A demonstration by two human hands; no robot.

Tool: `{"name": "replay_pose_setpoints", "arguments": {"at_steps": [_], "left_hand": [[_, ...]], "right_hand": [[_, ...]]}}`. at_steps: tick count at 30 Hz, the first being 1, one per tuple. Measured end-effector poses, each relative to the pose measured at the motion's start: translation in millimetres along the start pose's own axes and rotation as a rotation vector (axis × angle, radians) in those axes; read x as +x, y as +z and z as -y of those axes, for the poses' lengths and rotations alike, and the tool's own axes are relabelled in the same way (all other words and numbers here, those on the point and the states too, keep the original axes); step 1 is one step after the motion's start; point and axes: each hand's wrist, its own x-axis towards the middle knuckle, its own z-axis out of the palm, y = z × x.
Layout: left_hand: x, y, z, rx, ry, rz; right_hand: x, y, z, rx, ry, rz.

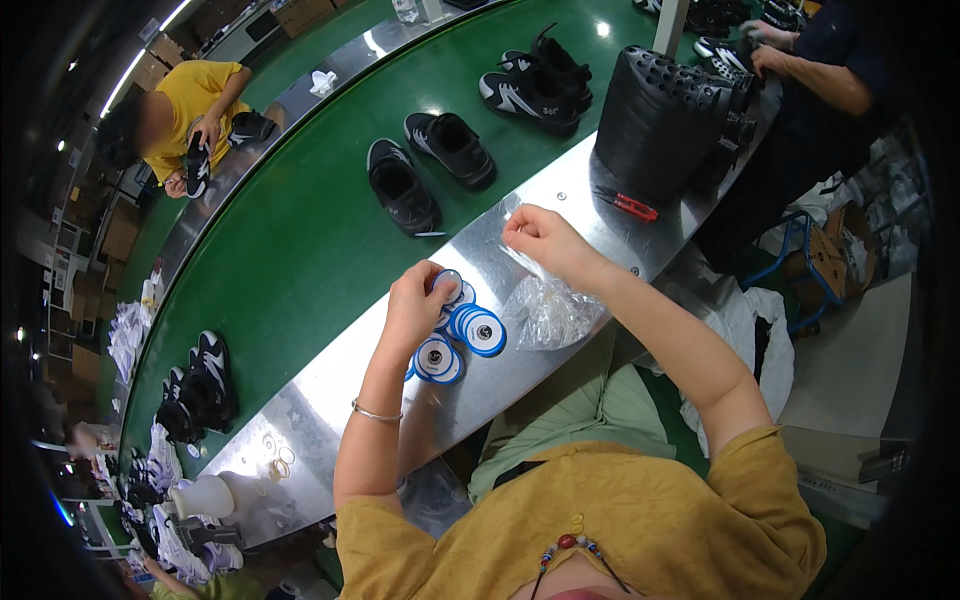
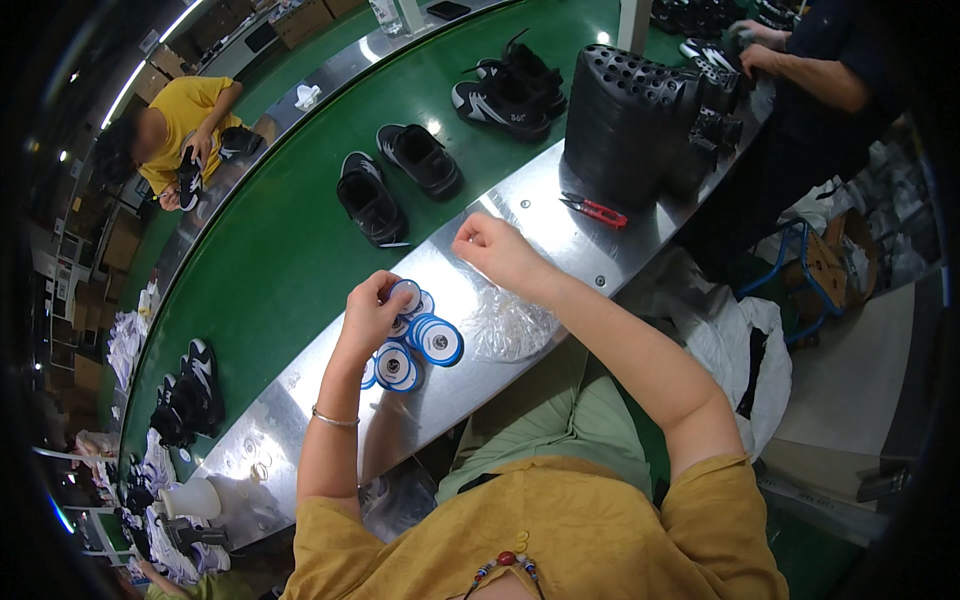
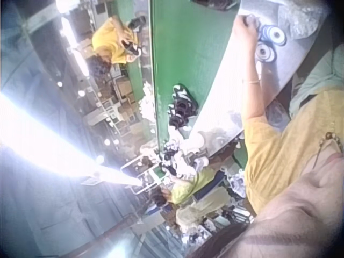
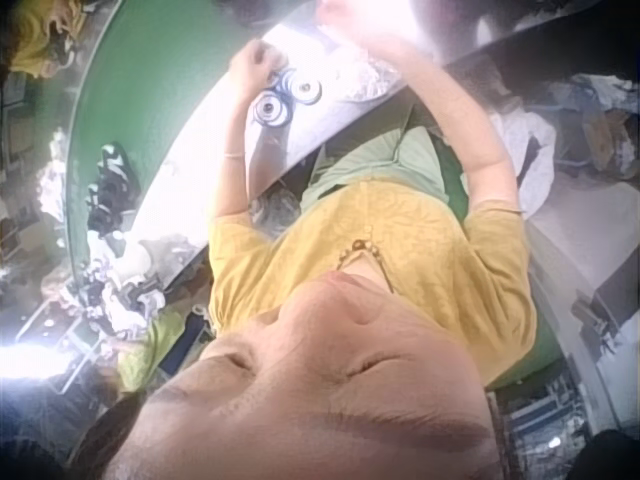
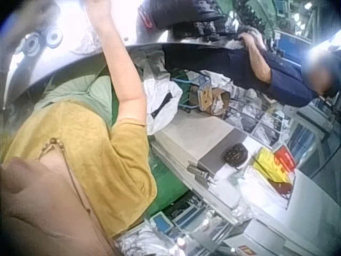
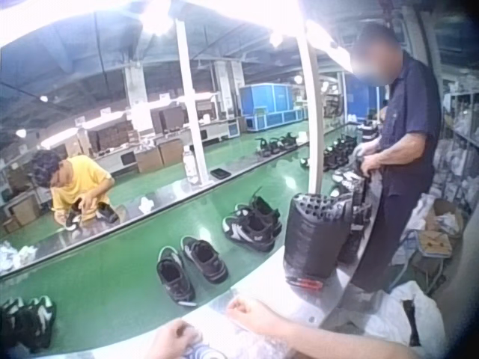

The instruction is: The person attaches circular tags to shoes on a conveyor belt using plastic fasteners by hand.

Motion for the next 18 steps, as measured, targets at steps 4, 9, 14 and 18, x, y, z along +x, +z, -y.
{"name": "replay_pose_setpoints", "arguments": {"at_steps": [4,9,14,18], "left_hand": [[1.2,-3.8,-9.6,-0.194,-0.120,-0.003],[2.9,0.6,-20.4,-0.400,-0.110,-0.019],[6.7,4.5,-24.2,-0.432,-0.062,-0.068],[6.1,7.3,-28.3,-0.351,0.016,-0.123]], "right_hand": [[-4.5,16.8,-0.4,-0.165,-0.014,-0.021],[-3.7,37.3,6.3,-0.208,-0.184,-0.040],[0.6,42.8,6.2,-0.252,-0.237,-0.088],[0.6,45.3,10.4,-0.308,-0.280,-0.123]]}}
